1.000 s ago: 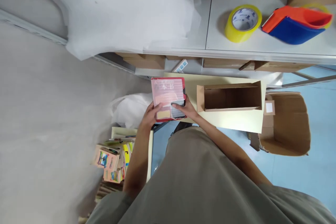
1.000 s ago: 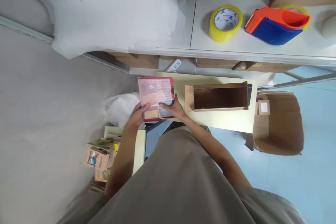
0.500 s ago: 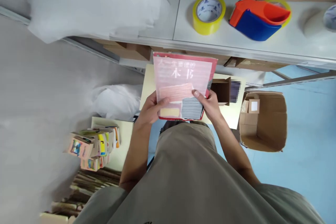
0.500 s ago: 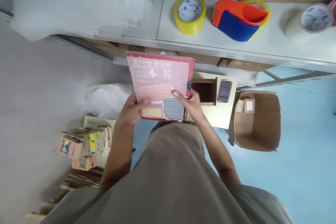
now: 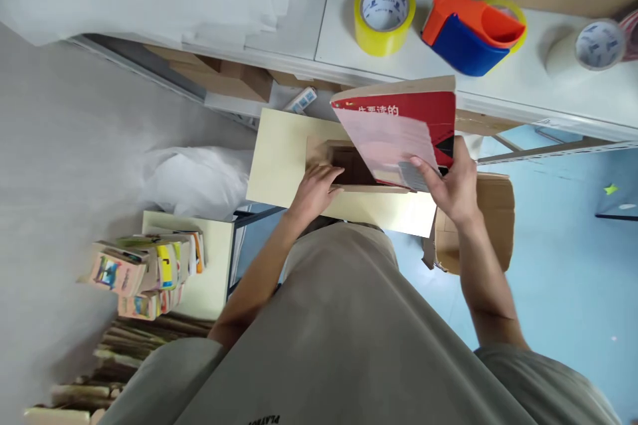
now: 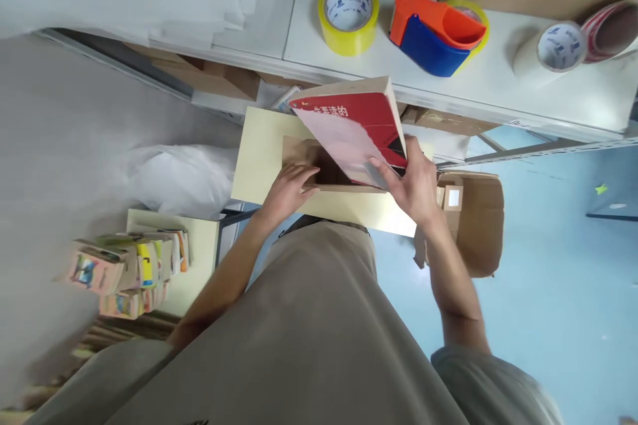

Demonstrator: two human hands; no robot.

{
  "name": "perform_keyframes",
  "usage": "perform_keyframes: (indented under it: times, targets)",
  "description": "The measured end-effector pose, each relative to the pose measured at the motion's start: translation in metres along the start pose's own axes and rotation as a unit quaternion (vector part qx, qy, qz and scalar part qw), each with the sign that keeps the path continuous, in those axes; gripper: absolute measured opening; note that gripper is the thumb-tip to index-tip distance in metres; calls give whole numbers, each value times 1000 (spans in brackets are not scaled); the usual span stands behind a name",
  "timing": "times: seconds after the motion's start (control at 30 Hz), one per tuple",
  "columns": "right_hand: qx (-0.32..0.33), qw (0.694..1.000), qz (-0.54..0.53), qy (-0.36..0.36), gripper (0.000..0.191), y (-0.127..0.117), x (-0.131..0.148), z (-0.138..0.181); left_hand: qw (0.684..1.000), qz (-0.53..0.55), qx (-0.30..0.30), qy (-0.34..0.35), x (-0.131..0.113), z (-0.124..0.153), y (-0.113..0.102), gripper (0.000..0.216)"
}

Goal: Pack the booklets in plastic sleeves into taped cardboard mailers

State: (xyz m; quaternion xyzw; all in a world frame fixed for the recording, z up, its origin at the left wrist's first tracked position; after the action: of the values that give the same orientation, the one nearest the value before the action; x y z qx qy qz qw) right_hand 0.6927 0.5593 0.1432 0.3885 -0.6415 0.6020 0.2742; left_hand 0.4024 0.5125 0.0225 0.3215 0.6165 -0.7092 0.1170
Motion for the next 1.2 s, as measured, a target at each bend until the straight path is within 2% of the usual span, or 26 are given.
perform_keyframes:
  times: [0.1, 0.23, 0.33, 0.43, 0.6, 0.77, 1.0, 1.2]
  targets:
    - [92, 989, 103, -55, 60, 12, 7, -11, 998, -56, 10, 25, 12, 10, 16, 26]
    - [229, 938, 236, -110, 41, 55, 21, -14, 998, -45, -30, 34, 19, 21, 21, 19]
    - [305, 892, 314, -114, 31, 89, 29, -6, 997, -9, -64, 36, 26, 28, 18, 21]
    - [352, 863, 350, -92, 33, 116, 30, 5, 995, 27, -92, 25, 37, 36, 14, 26]
    - [413, 829, 375, -24, 37, 157, 10, 18, 992, 63, -105, 17, 49, 48, 12, 31]
    - [444, 810, 381, 37, 37, 198, -15, 12, 990, 86, -106, 40, 57, 54, 9, 27]
    - [461, 812, 346, 92, 37, 240, -50, -3, 988, 79, -122, 60, 67, 56, 0, 27]
    - [456, 823, 321, 112, 43, 249, -59, -11, 991, 81, -98, 51, 68, 52, -2, 25]
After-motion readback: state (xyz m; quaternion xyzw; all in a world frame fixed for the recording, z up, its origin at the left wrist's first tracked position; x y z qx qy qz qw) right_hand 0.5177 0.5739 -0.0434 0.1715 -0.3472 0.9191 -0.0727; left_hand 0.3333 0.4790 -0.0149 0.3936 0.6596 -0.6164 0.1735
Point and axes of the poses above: each hand's wrist, its own z-axis away from the middle knuckle, its own y-axis out of the palm, x = y × z, the point moved 9 cm from there along -z, towards the middle knuckle, and after that the axes turned 7 degrees about -z, right-handed, at the moved point
